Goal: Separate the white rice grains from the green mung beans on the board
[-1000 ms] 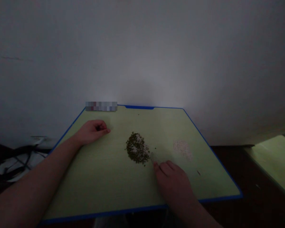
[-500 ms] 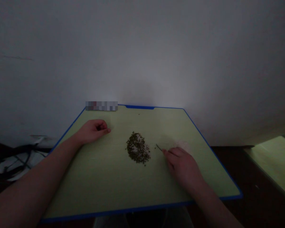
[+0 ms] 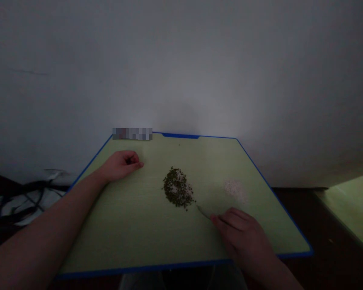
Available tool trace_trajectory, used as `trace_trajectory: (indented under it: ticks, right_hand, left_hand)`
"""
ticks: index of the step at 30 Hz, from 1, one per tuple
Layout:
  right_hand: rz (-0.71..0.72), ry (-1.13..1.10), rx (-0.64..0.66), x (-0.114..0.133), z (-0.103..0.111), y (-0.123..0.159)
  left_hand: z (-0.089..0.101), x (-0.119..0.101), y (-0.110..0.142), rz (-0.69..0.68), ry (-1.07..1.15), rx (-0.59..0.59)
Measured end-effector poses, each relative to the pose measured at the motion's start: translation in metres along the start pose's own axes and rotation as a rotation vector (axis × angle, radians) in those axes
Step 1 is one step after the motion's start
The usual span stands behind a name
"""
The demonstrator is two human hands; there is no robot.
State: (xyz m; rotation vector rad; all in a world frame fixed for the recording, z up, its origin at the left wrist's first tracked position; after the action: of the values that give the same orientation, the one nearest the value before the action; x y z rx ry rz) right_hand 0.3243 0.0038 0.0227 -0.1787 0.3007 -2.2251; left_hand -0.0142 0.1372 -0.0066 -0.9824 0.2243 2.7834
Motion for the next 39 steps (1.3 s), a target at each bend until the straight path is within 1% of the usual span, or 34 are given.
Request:
trace_trajectory:
  ticks: [3, 7, 10, 14, 17, 23, 30, 32, 36, 39]
  right_hand:
    - [-0.046, 0.019, -0.003, -0.007, -0.005, -0.005]
    - [-0.013, 0.082, 0.02, -0.01, -0.012, -0.012]
    - [-0.007, 0.083, 0.042, -0.005, -0.013, -0.01]
    - [0.041, 0.031, 0.045, 0.007, -0.012, -0.001]
    - [0.058, 0.041, 0.04, 0.013, -0.014, 0.0]
    - [0.022, 0.076, 0.048, 0.013, -0.019, -0.009]
    - [-0.087, 0.093, 0.018, -0.001, -0.012, -0.003]
    - [-0.074, 0.081, 0.013, 0.002, -0.011, -0.003]
    - [0.009, 0.066, 0.035, 0.013, -0.015, -0.006]
    - [-0.013, 0.073, 0.06, 0.012, -0.019, -0.009]
  left_hand:
    - [0.0, -0.001, 0.0, -0.006, 0.029, 0.004]
    - [0.0, -0.001, -0.001, -0.024, 0.035, 0.004]
    - [0.0, 0.001, -0.001, -0.02, 0.034, 0.013]
    - [0.0, 0.001, -0.001, -0.023, 0.048, 0.014]
    - [0.0, 0.001, -0.002, -0.024, 0.047, 0.01]
    - [-0.001, 0.0, -0.001, -0.013, 0.036, 0.006]
    - [-0.001, -0.001, -0.002, -0.02, 0.06, 0.015]
    - [-0.001, 0.0, -0.003, -0.027, 0.046, 0.015]
    - [-0.001, 0.001, -0.003, -0.022, 0.036, 0.018]
    - [-0.001, 0.0, -0.002, -0.018, 0.025, 0.013]
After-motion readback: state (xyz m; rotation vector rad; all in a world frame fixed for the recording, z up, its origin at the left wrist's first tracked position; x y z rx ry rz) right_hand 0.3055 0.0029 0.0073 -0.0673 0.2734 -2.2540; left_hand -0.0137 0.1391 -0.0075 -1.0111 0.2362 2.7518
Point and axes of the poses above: each hand's wrist, its own y-axis away from the middle knuckle, its own z-axis out of the back of the hand, x = y × z, the point moved 5 cm from there along -y, towards the middle knuckle, and after that the axes turned 10 degrees about x, right-handed, at the moved point
